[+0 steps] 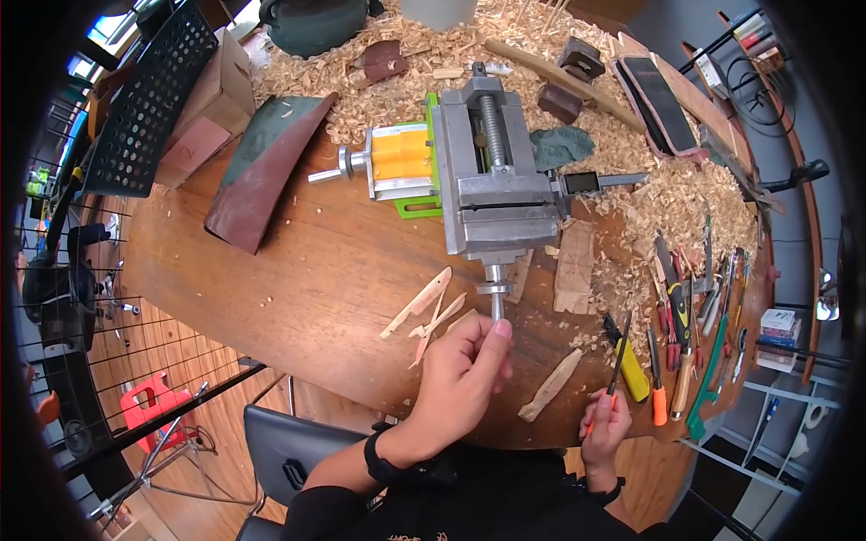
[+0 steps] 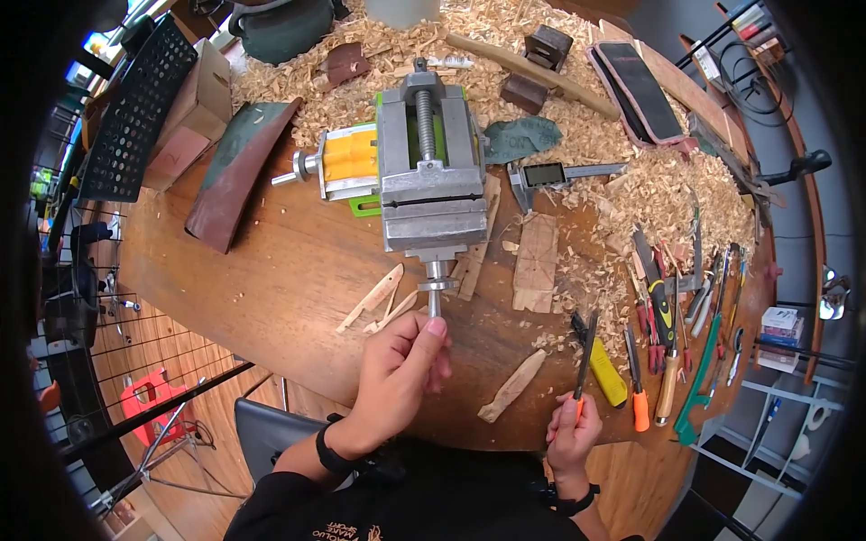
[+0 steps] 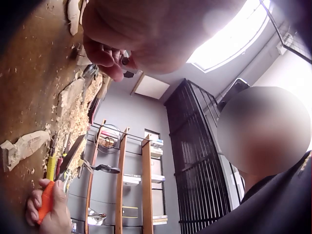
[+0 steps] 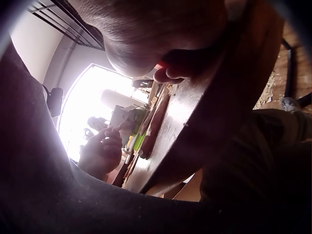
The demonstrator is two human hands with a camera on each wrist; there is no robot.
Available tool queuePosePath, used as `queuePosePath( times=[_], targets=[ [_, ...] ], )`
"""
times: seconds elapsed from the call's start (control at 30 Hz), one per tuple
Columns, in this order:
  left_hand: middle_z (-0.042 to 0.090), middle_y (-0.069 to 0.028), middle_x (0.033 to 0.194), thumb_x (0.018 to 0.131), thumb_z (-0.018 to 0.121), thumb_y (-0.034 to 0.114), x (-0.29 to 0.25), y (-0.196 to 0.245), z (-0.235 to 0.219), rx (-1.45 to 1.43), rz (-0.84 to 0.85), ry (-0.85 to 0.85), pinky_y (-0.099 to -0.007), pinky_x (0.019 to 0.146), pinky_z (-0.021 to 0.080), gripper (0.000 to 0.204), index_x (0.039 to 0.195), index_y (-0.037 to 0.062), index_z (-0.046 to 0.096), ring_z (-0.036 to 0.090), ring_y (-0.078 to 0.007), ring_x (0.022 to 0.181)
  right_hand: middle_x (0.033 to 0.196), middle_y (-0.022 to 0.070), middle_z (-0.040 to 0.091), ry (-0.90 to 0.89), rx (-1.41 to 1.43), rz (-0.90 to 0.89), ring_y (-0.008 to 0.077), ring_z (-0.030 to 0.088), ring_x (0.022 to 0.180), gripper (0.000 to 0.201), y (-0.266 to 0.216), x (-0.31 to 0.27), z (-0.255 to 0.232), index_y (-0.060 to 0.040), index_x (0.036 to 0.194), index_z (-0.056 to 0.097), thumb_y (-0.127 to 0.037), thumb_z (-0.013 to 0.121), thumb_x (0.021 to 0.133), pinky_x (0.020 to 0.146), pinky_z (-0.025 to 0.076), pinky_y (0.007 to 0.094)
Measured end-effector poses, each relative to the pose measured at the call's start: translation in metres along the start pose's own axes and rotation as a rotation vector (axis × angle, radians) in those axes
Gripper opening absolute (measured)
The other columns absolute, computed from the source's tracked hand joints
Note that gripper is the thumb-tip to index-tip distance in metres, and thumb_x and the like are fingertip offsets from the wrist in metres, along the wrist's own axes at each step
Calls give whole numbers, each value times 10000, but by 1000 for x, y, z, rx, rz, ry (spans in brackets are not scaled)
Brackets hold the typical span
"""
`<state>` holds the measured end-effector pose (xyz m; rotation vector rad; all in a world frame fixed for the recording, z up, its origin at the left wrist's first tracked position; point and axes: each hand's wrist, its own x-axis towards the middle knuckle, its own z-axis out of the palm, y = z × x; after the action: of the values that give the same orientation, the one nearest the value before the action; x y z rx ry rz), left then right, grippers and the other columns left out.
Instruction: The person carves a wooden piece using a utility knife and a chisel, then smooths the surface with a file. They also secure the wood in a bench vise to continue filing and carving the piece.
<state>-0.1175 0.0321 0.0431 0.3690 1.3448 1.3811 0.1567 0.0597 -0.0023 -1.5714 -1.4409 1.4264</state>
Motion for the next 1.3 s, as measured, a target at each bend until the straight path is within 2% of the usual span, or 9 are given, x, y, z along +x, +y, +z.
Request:
queuePosePath(
  times=[0.2,0.6,0.63,0.8,0.87,1.0,1.07,1.17,1.3],
  targets=[
    [591,-21,679,1070,515,301,-1,5,-5,50,-41,-37,-219,506,397,321,908,34,591,520,-71,539,590,-19,463,5,3,-17,37,426,452,307,-2,0,0,-27,980,543,-323,516,1055,427,327,194],
    [573,-15,684,1079,487,222,-13,9,-18,206,-2,117,-212,543,420,294,867,30,555,517,-58,584,554,-22,472,8,-35,-60,48,454,448,288,0,0,-2,-17,968,559,-291,526,1051,432,338,218],
    [571,-12,682,1078,489,219,-14,9,-18,233,14,139,-212,545,415,296,864,27,558,512,-55,582,575,-31,444,-6,-64,-80,28,409,446,333,0,0,-2,-24,977,538,-346,505,1055,416,318,195],
    [572,-6,685,1076,502,221,-18,10,-17,343,84,196,-210,550,401,295,874,19,574,500,-49,577,570,-28,453,-7,-48,-74,31,422,446,351,3,0,-5,-19,983,540,-363,511,1047,419,321,198],
    [569,-40,656,1067,517,246,-19,12,-14,390,75,238,-218,526,381,318,854,17,573,499,-79,549,558,-10,491,-15,-41,-55,66,498,455,277,5,-1,-9,-18,978,572,-292,573,1017,446,371,231],
    [572,-39,662,1057,545,223,-21,9,-6,530,126,287,-215,535,377,300,844,13,572,501,-78,563,562,4,498,-12,-68,-70,89,513,456,251,9,-2,-12,-21,974,585,-270,589,1001,463,383,252],
    [577,-38,672,1049,562,205,-21,9,-3,545,159,358,-215,537,371,285,841,11,570,504,-74,578,618,39,538,-28,-57,-6,127,555,508,251,8,-4,-15,-19,972,593,-269,590,991,506,417,274],
    [570,-32,635,1065,526,233,-20,10,2,658,177,353,-219,519,352,334,835,0,589,492,-72,550,758,103,605,-27,-133,-25,212,612,627,290,18,-8,-20,-10,977,604,-299,597,969,606,476,320],
    [564,-29,599,1082,475,278,-20,12,3,808,153,382,-223,504,346,408,823,-7,607,492,-76,522,718,91,603,-34,-121,-85,218,605,593,311,23,-9,-21,3,981,599,-307,603,956,596,477,324]
  ],
)
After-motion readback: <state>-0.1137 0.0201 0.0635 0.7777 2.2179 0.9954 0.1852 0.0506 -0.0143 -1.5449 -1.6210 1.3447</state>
